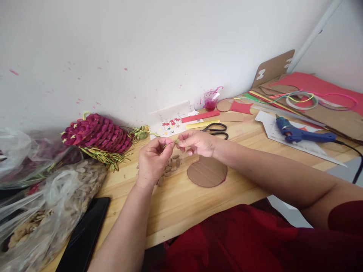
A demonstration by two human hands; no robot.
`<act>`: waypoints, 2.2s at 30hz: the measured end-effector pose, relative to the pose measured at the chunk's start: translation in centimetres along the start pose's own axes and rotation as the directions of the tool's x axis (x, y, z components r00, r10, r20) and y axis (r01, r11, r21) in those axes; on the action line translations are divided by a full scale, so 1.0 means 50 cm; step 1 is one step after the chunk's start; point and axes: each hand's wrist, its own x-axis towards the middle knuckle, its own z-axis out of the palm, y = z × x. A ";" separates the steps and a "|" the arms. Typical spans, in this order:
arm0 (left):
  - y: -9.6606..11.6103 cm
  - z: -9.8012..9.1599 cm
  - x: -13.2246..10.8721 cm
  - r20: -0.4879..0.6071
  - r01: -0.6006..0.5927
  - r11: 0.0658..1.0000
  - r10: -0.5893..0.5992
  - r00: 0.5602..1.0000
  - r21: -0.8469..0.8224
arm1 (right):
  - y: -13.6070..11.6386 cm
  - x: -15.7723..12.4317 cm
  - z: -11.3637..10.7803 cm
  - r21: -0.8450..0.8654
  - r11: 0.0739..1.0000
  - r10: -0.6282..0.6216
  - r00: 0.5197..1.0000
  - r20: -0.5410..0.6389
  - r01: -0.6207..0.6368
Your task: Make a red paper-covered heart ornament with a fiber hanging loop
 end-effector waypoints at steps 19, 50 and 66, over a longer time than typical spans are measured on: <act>-0.017 0.017 0.000 0.009 0.184 0.916 -0.194 0.981 -0.356 | 0.003 -0.008 0.014 0.036 0.999 -0.022 1.000 0.014 0.021; -0.014 0.009 0.004 0.082 0.274 0.949 -0.263 0.961 -0.158 | -0.007 -0.008 0.012 -0.386 0.899 -0.269 0.956 -0.119 0.205; -0.018 0.005 0.005 0.050 0.265 0.957 -0.261 0.964 -0.120 | -0.048 0.000 -0.028 -0.440 0.812 -0.543 0.772 -0.331 0.383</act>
